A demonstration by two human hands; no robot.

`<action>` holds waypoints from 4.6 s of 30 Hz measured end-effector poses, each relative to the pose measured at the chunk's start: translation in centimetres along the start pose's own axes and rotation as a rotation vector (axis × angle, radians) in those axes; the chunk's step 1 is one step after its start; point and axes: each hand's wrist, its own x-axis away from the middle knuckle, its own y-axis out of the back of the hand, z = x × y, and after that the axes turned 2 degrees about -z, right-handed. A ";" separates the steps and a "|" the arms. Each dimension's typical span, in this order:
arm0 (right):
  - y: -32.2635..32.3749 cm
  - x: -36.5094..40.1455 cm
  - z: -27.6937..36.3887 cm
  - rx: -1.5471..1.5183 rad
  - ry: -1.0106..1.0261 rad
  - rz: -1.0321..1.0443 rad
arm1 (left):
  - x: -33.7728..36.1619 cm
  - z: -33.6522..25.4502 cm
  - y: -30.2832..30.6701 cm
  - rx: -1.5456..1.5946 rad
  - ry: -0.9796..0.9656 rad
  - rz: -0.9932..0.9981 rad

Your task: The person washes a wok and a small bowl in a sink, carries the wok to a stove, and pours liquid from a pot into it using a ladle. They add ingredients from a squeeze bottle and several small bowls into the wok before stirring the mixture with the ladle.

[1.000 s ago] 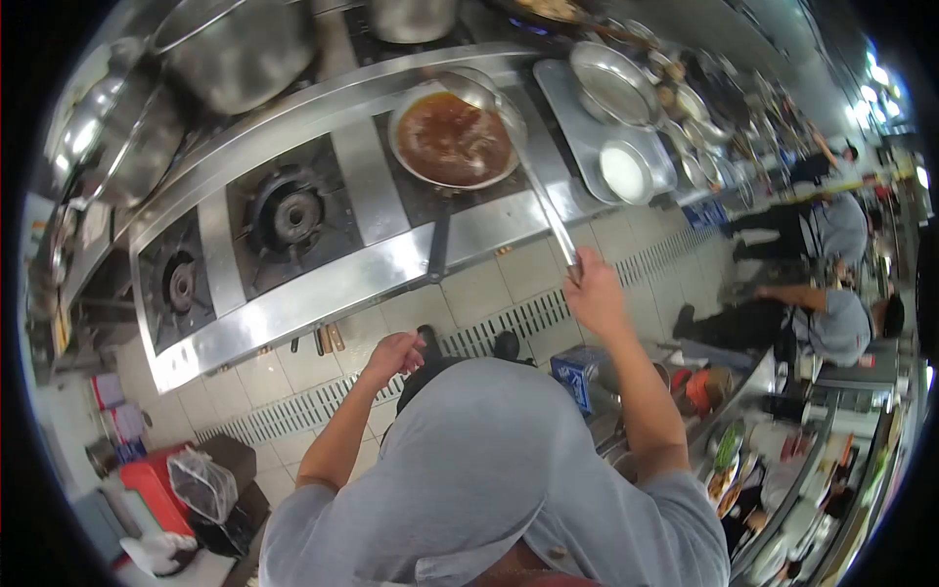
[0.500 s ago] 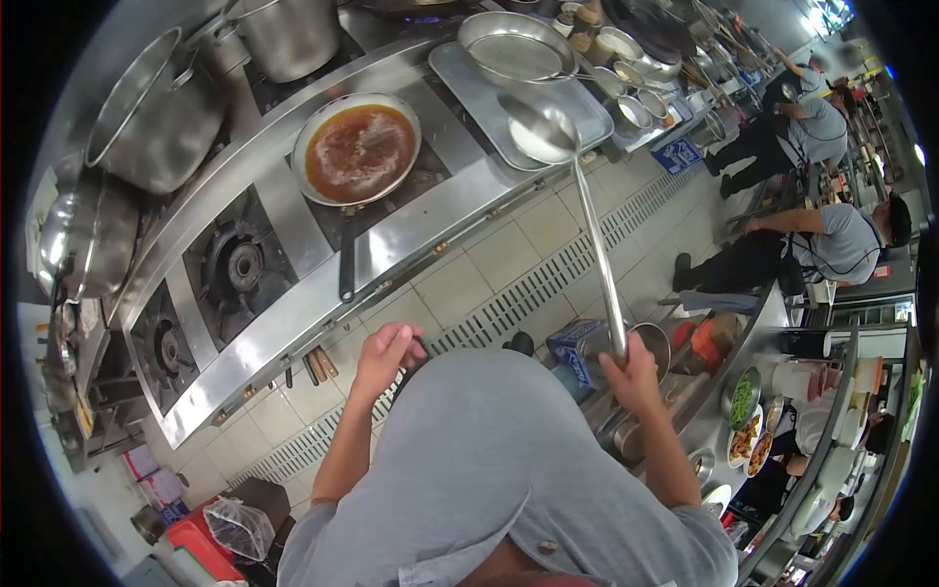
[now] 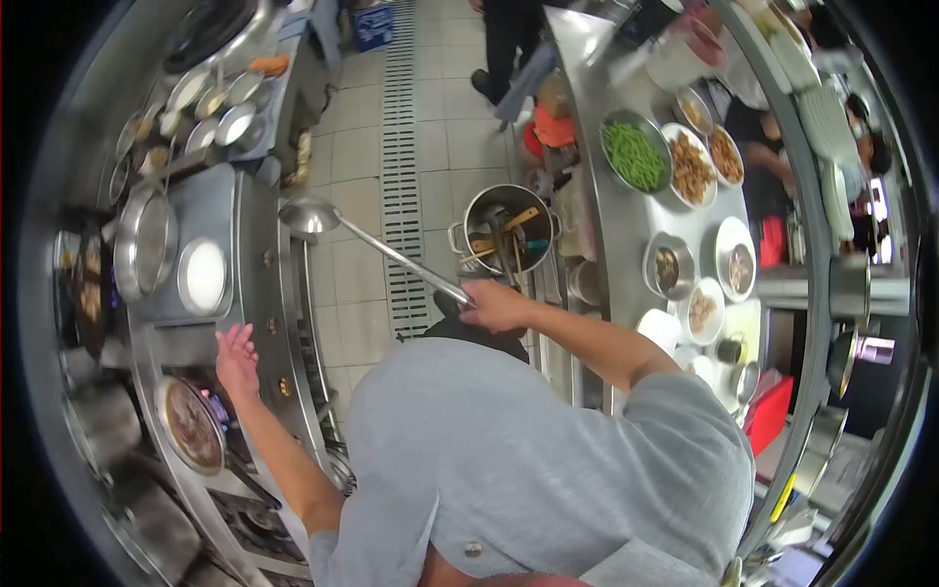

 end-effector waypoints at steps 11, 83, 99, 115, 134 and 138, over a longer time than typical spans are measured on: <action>-1.1 -0.5 3.5 0.103 0.318 -0.198 | -7.8 0.3 2.3 0.325 0.057 0.330; -6.6 -10.5 26.4 0.142 0.171 0.319 | -9.5 -1.9 2.0 0.310 -0.025 -0.132; -7.2 -9.3 26.3 0.563 0.508 0.139 | -9.1 -1.8 2.7 0.221 0.010 -0.083; -7.6 -9.9 27.6 0.035 0.060 0.362 | -9.8 -0.8 2.3 0.337 -0.063 -0.116; -8.0 -8.1 27.9 0.678 0.520 0.075 | -8.0 -1.8 2.0 0.254 -0.009 -0.117; -7.8 -10.4 25.0 0.923 0.647 -0.035 | -8.6 -1.5 1.9 0.321 -0.013 -0.116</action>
